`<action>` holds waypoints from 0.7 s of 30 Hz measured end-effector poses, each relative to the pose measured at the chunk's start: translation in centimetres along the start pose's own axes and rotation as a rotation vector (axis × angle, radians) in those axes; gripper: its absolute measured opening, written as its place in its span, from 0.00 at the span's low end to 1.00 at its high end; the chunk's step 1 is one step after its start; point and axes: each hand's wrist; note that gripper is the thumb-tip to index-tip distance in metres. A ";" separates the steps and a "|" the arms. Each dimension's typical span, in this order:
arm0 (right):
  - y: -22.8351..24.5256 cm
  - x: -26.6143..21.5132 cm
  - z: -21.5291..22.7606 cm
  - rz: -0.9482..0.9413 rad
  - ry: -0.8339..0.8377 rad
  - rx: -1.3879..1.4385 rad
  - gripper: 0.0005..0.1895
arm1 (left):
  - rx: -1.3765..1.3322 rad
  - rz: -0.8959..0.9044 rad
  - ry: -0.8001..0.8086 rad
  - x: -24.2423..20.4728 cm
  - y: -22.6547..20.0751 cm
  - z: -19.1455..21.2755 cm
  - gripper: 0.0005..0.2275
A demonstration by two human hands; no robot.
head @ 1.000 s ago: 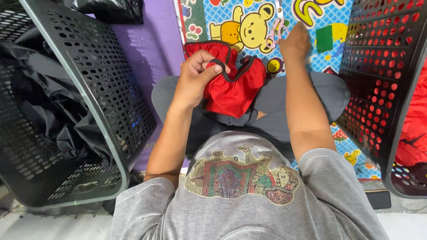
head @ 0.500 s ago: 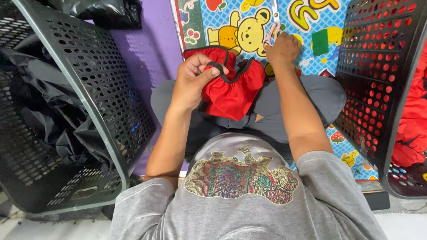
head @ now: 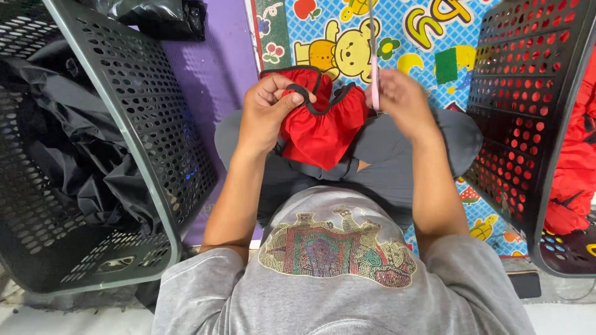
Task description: Trimming excess fabric or threads from red fabric covers using scissors while sitting on the floor.
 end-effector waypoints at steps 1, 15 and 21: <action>-0.8 -1.5 0.3 0.001 0.002 -0.001 0.24 | 0.000 -0.002 -0.001 0.0 -0.1 0.0 0.07; 3.5 -12.3 -2.5 0.004 0.187 -0.191 0.33 | 0.178 -0.047 0.068 -0.1 -1.5 -0.9 0.06; 4.6 -11.8 -3.2 0.130 0.169 -0.288 0.26 | 0.242 -0.025 0.118 -0.7 -1.5 -0.5 0.06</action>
Point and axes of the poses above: each hand's wrist, its own x-axis towards the middle knuckle, its own z-axis out of the back of the hand, y = z × x, and after that the axes turned 3 degrees about x, right-handed
